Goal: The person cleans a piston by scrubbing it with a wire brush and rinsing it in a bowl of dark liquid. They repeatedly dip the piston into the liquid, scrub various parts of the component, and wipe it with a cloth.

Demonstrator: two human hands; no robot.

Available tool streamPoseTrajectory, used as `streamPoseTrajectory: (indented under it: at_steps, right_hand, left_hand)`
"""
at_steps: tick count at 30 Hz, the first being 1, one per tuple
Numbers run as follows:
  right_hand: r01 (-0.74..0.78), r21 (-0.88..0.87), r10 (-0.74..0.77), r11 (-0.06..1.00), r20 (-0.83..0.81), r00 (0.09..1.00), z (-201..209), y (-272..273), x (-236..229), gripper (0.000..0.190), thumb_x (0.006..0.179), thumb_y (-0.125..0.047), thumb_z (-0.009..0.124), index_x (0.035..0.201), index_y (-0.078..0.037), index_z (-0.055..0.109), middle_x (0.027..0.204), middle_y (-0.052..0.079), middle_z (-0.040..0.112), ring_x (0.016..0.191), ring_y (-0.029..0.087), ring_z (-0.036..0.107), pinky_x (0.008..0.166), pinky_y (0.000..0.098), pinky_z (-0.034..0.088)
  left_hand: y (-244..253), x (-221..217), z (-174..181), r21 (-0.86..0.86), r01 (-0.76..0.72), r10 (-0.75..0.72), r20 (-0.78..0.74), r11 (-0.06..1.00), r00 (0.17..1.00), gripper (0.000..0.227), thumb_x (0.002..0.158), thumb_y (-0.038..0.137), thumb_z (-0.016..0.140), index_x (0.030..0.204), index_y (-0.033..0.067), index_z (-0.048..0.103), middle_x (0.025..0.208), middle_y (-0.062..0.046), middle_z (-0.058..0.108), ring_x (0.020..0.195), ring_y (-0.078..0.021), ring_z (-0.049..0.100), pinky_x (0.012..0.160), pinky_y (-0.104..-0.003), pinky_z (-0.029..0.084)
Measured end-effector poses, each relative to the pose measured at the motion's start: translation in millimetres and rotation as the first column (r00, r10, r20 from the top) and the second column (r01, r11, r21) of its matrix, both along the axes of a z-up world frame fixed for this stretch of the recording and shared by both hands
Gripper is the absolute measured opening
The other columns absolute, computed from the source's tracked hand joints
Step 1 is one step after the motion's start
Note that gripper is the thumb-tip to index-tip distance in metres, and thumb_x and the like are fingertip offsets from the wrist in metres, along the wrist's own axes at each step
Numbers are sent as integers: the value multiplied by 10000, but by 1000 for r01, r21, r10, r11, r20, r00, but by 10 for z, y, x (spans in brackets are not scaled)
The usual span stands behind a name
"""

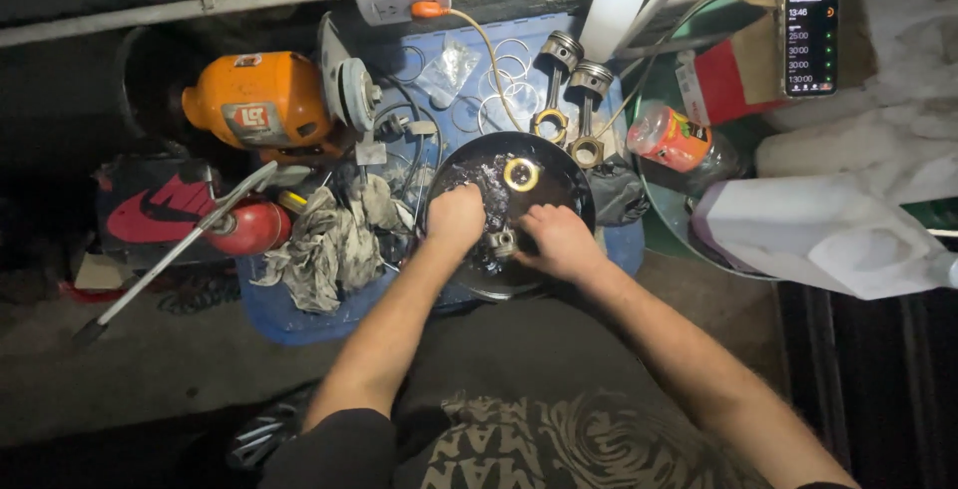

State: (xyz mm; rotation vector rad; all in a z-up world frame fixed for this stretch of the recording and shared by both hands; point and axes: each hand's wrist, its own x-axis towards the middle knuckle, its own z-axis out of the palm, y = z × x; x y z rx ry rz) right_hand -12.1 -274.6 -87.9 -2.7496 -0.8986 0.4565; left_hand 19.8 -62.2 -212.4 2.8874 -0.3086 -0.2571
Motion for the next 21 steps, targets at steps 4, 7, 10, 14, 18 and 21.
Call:
streamPoseTrajectory:
  at_steps: [4,7,10,14,18,21]
  right_hand:
    - [74,-6,-74,997,2,997,-181,-17,-175,500,714,-551,799,939,-123,669,849,25,660,821,233,675,733,408,491]
    - [62,73,-72,995,141,987,-2,22,-131,640,715,-642,798,959,-67,656,910,103,610,890,290,627,782,428,482]
    - [184,-63,-163,981,258,952,217,64,-68,1140,513,-839,790,1364,-113,575,1453,192,519,1396,371,408,1149,526,290]
    - [275,-170,-239,946,205,949,165,51,-83,1257,519,-962,652,1416,-84,578,1486,230,529,1427,386,414,1227,517,214]
    - [391,-128,-374,912,138,917,47,124,-78,1264,600,-956,618,1468,-43,518,1552,286,427,1402,418,435,1203,505,277]
    - [400,-126,-387,908,112,915,14,97,-122,1280,591,-941,643,1494,-46,494,1582,290,390,1435,425,402,1219,503,257]
  left_hand:
    - [-61,-69,751,-4,14,-13,150,1000,989,227,841,296,685,906,82,645,746,-103,680,714,-332,752,642,-436,620]
    - [-48,-125,1144,-176,-26,35,44,984,998,227,936,287,574,1049,94,534,737,-139,688,692,-396,744,665,-498,604]
    - [-21,-181,1357,-262,-14,18,15,965,1000,208,993,194,470,1177,132,546,823,-152,731,741,-409,755,668,-515,597]
    - [55,-255,1286,-105,194,-155,302,975,941,197,949,332,554,1012,171,649,799,-80,617,811,-301,667,723,-411,524]
    - [157,-193,997,21,222,-218,298,975,929,323,967,407,532,795,161,649,789,-83,600,899,-279,552,860,-451,383]
    - [94,-152,963,13,260,-250,323,966,913,301,935,401,601,760,166,673,757,-62,597,919,-262,544,879,-450,351]
